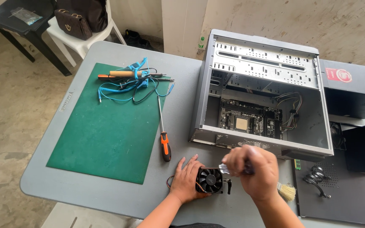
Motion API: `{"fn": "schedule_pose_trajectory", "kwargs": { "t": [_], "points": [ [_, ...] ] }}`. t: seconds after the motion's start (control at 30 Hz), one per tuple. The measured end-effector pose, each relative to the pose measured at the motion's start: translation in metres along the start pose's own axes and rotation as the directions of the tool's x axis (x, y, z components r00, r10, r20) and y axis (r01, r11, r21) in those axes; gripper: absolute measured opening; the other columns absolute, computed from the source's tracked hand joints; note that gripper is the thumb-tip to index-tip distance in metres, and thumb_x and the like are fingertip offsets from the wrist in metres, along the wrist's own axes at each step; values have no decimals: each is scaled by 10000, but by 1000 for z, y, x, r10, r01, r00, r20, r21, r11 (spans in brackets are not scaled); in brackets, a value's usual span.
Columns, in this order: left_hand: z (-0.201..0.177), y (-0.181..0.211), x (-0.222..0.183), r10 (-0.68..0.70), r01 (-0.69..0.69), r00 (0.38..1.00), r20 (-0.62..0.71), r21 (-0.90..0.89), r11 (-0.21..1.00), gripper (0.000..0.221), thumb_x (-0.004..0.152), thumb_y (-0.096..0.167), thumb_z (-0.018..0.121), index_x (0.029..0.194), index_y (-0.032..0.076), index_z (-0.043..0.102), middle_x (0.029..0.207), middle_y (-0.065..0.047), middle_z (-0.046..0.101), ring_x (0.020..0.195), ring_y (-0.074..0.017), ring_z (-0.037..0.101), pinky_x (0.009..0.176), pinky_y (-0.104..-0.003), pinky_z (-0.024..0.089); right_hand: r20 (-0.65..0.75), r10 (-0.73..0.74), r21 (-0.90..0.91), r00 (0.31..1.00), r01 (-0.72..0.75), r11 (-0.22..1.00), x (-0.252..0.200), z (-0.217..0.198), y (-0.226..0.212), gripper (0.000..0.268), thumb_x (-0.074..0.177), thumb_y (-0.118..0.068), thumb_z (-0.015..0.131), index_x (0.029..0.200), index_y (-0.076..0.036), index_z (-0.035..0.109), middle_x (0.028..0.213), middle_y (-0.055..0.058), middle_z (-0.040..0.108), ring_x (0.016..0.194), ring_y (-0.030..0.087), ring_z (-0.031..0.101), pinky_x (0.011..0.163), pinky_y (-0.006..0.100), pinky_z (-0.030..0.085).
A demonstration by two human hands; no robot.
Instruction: The person is using a screwdriver to remove the cooling fan from a CPU heatsink assembly.
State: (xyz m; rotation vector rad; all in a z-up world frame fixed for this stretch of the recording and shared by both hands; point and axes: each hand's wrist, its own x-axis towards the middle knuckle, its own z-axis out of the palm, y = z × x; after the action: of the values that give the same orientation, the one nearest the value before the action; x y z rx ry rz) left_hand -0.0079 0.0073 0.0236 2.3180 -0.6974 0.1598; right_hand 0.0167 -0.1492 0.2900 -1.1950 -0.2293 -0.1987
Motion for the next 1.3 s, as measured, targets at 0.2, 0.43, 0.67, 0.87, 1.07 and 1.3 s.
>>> {"fn": "schedule_pose_trajectory", "kwargs": {
  "t": [0.2, 0.43, 0.67, 0.87, 1.07, 1.3],
  "points": [
    [0, -1, 1, -9, 2, 996, 84, 80, 997, 1156, 609, 746, 801, 1383, -21, 414, 1399, -77, 524, 1488, -247, 318, 1209, -565, 125, 725, 359, -511, 588, 110, 852, 61, 30, -27, 456, 1025, -341, 409, 742, -105, 679, 679, 20, 588, 625, 164, 538, 643, 290, 459],
    [-4, 5, 9, -162, 116, 943, 291, 170, 979, 1148, 646, 769, 644, 1544, 159, 270, 1594, -57, 310, 1498, -169, 205, 1209, -521, 40, 899, 304, -189, 314, -349, 918, 65, 32, 5, 495, 1018, -301, 443, 601, -54, 547, 581, 92, 571, 531, 227, 540, 610, 333, 449],
    [1, -1, 1, -31, 32, 997, 65, -10, 999, 967, 606, 693, 822, 1294, 97, 494, 1308, -72, 578, 1450, -282, 395, 1178, -555, 155, 57, -74, -85, 996, 78, 993, 32, 4, 34, 477, 1052, -246, 324, 667, -72, 546, 513, 59, 470, 503, 204, 531, 604, 357, 559],
    [4, -3, -1, 6, -6, 1000, 17, 23, 1000, 1010, 571, 684, 863, 1300, 91, 494, 1330, -74, 575, 1451, -284, 390, 1162, -575, 181, 270, -26, -513, 962, 167, 842, 1, 10, 31, 359, 973, -229, 627, 1267, -69, 496, 950, 50, 603, 905, 158, 638, 909, 305, 525],
    [9, -5, -2, -15, 14, 999, 33, 34, 999, 1018, 565, 718, 839, 1301, 107, 491, 1319, -87, 562, 1393, -312, 443, 1160, -591, 164, 664, 359, -746, 656, 619, 247, 38, 21, -38, 496, 769, 45, 551, 1229, -139, 575, 1341, 166, 508, 1090, 374, 586, 666, 459, 577],
    [6, -2, -2, 10, -11, 1000, 22, 39, 999, 1050, 575, 729, 836, 1270, 24, 489, 1346, -98, 560, 1459, -282, 373, 1168, -587, 164, 746, 504, -487, 436, 873, -33, 25, 16, -18, 167, 704, 24, 610, 834, -80, 596, 832, 119, 497, 709, 314, 472, 515, 351, 469]
  ]
}}
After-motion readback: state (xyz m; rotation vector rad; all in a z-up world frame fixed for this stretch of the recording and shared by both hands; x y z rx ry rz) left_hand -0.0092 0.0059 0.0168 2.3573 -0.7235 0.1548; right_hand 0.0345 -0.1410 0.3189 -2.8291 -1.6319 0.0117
